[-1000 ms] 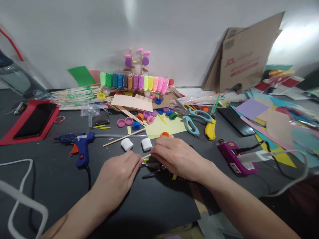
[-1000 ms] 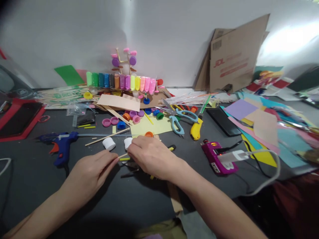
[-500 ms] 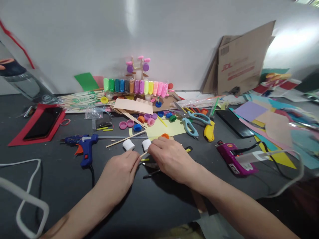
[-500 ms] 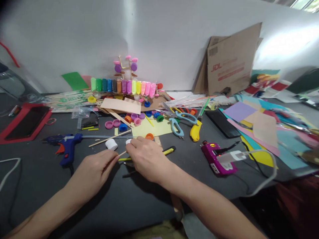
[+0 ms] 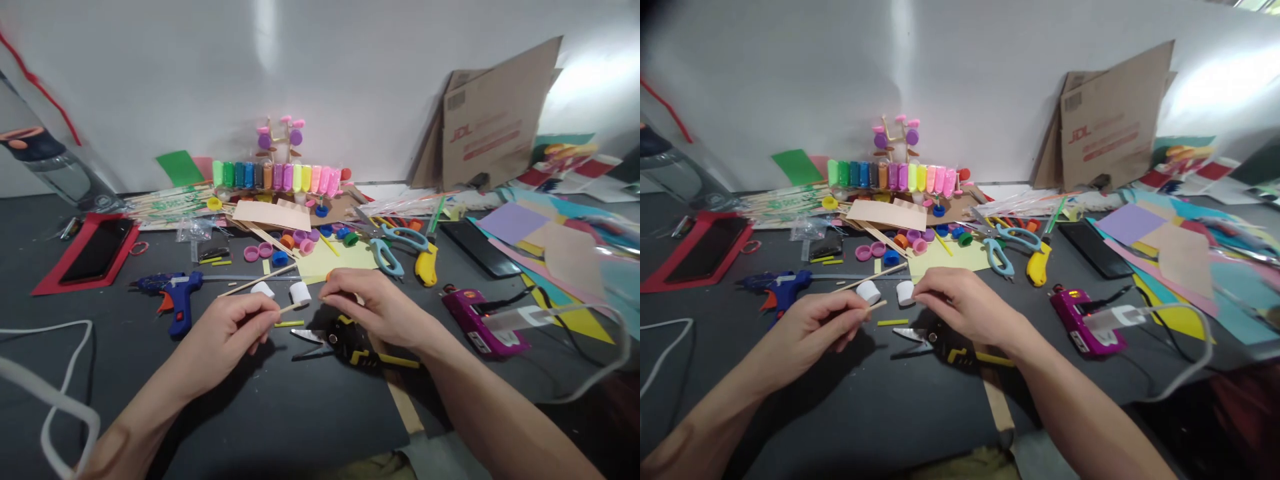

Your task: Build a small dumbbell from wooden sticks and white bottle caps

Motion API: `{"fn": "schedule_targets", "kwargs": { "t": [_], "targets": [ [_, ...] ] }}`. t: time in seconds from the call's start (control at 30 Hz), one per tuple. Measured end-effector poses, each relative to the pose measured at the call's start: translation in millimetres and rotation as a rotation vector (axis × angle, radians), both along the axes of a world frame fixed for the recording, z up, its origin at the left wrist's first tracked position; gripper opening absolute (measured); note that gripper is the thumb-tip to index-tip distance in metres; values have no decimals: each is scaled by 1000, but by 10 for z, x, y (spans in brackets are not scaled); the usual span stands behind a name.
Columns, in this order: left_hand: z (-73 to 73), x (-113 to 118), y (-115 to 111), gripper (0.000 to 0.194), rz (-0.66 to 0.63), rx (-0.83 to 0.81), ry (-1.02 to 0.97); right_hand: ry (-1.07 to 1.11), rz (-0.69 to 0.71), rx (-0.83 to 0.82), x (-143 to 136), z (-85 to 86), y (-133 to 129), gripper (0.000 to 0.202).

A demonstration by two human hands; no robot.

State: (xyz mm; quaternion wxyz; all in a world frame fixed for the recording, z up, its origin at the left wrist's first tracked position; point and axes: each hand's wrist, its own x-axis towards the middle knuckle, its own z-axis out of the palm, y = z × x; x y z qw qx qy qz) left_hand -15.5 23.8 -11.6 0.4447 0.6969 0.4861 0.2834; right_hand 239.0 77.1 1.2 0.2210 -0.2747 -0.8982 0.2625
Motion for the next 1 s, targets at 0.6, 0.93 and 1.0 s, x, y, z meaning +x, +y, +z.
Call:
{"fn": "schedule_targets", "kwargs": {
  "t": [0.6,0.93,1.0],
  "targets": [
    [-17,86,-102,18,56,26,-367,-594,-140,75,208,32,-151,8],
    [-8,112,-164,13,148,82,-445,-600,-174,-70,681,-36,-473,65],
    [-13,118,-163,13,163,104,-450,-602,-175,-65,649,-34,-549,63]
  ]
}}
